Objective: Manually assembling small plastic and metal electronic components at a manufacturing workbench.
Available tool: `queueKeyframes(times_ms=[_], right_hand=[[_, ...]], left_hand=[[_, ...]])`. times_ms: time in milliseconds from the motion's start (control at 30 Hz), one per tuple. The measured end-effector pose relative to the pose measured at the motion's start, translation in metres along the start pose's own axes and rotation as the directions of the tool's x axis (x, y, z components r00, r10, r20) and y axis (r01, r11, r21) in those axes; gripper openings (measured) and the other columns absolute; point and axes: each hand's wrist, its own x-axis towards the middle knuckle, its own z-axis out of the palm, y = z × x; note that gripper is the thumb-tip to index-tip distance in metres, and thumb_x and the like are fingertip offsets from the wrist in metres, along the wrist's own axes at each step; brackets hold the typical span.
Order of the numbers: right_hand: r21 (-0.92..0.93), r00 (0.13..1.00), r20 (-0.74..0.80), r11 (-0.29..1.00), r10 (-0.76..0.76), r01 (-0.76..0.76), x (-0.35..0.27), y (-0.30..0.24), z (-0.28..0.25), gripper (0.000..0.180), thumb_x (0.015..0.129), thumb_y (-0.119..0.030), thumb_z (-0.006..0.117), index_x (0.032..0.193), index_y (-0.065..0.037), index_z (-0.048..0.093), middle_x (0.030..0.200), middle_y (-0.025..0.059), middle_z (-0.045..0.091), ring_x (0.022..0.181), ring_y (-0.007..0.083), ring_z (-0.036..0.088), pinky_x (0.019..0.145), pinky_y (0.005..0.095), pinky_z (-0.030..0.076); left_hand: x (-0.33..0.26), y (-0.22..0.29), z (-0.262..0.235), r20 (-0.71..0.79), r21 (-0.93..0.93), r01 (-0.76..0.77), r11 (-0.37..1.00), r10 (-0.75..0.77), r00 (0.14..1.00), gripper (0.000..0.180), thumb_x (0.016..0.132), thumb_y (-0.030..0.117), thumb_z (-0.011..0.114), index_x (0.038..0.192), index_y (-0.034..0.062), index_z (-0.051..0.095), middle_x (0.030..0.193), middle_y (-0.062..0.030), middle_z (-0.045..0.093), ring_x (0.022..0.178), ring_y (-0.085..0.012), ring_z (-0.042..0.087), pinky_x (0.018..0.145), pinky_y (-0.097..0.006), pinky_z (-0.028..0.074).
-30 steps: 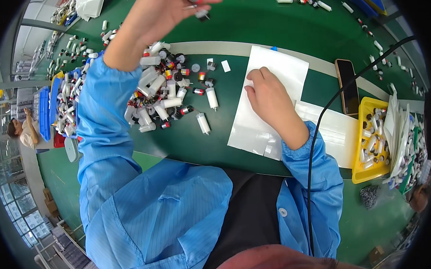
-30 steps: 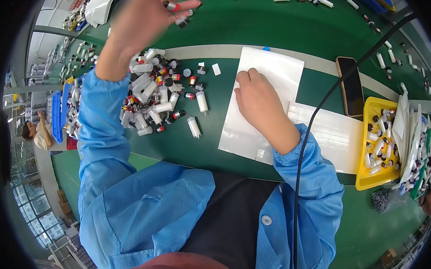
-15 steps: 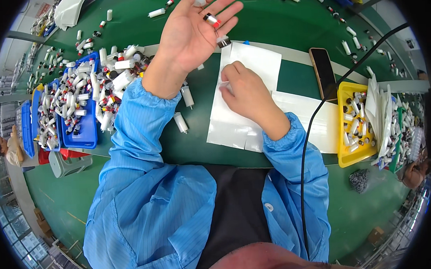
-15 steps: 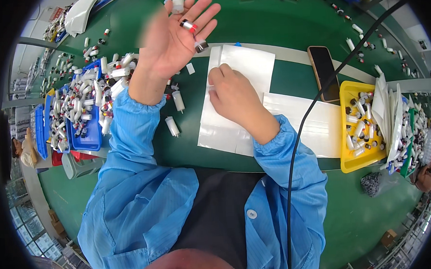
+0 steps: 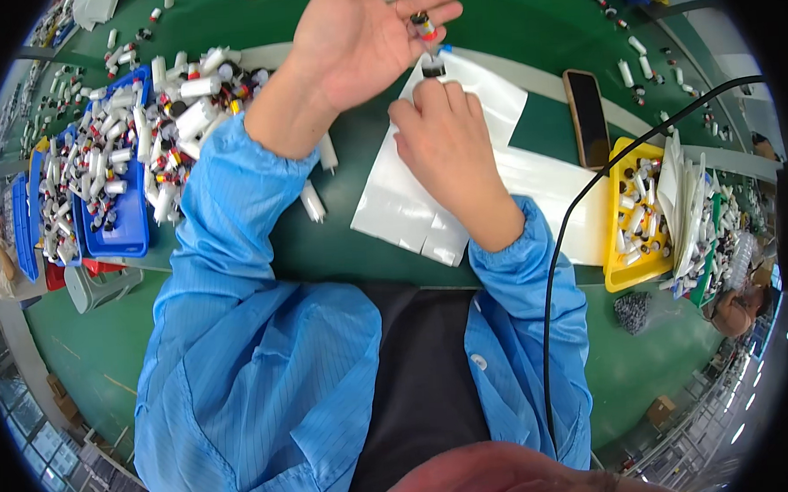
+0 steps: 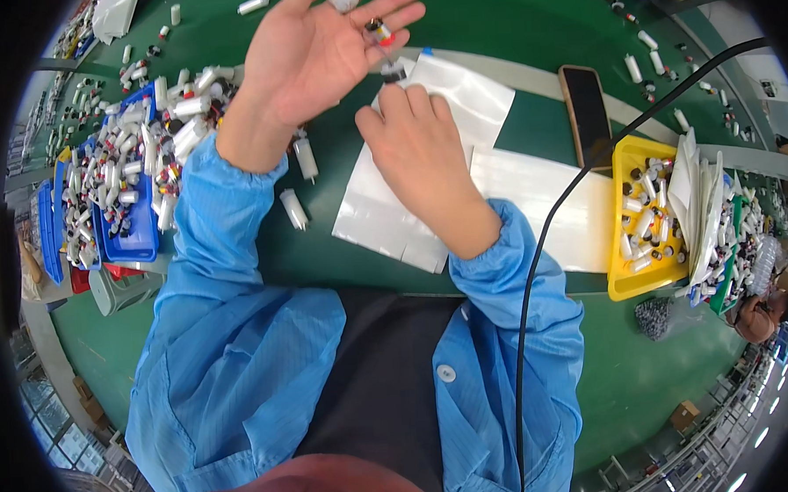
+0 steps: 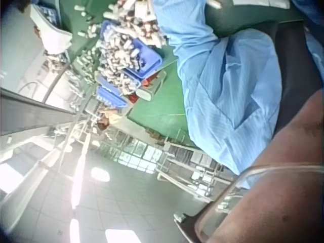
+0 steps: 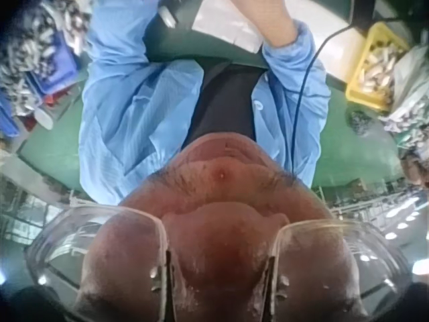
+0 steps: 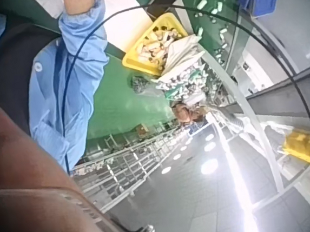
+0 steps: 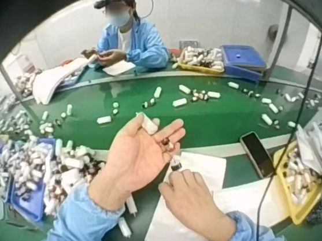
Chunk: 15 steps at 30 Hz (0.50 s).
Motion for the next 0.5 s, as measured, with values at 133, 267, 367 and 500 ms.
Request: queueKeyframes(times_ms=[133,267,367,500], right_hand=[[0.135,0.974,-0.173,0.976,-0.146,0.170,0.002,0.017,0.016,0.016,0.075,-0.007,0.068,0.090,-0.005,0.061,0.095,0.0104,0.059,0.101,0.0287,0.058,0.088,0.0401,0.047],[0.466,0.998,0.055,0.883,0.044,-0.065,-0.006,0.034,0.026,0.020,0.076,-0.008,0.070,0.093,-0.004,0.061,0.095,0.0144,0.063,0.098,0.0322,0.061,0.082,0.0424,0.051],[0.460,0.993,0.091,0.882,0.069,-0.104,-0.004,0.037,0.021,0.022,0.076,-0.007,0.071,0.095,-0.004,0.061,0.095,0.0156,0.063,0.096,0.0336,0.062,0.080,0.0435,0.052],[0.476,0.999,0.023,0.879,0.036,-0.042,-0.005,0.045,0.028,0.023,0.076,-0.007,0.071,0.096,-0.005,0.060,0.098,0.0135,0.063,0.099,0.0324,0.062,0.083,0.0421,0.052]], left_hand=[[0.001,-0.001,0.000,-0.019,0.006,-0.003,1.000,0.003,1.000,0.042,0.109,0.041,0.030,0.108,0.0038,0.050,0.130,-0.0268,0.053,0.116,-0.0337,0.052,0.094,-0.044,0.048],[0.002,-0.002,0.000,-0.033,0.015,-0.014,1.000,0.015,0.999,0.042,0.109,0.040,0.031,0.116,0.0031,0.048,0.127,-0.0255,0.055,0.114,-0.0332,0.053,0.094,-0.044,0.048],[0.002,-0.003,0.005,-0.076,0.049,-0.017,0.999,0.021,0.997,0.045,0.108,0.043,0.034,0.112,0.0027,0.053,0.121,-0.0235,0.059,0.110,-0.0328,0.056,0.091,-0.042,0.049],[-0.013,0.007,-0.019,0.277,0.417,0.133,0.899,-0.265,0.923,0.044,0.106,0.042,0.042,0.102,0.0032,0.061,0.113,-0.0182,0.066,0.102,-0.0290,0.062,0.085,-0.038,0.051]])
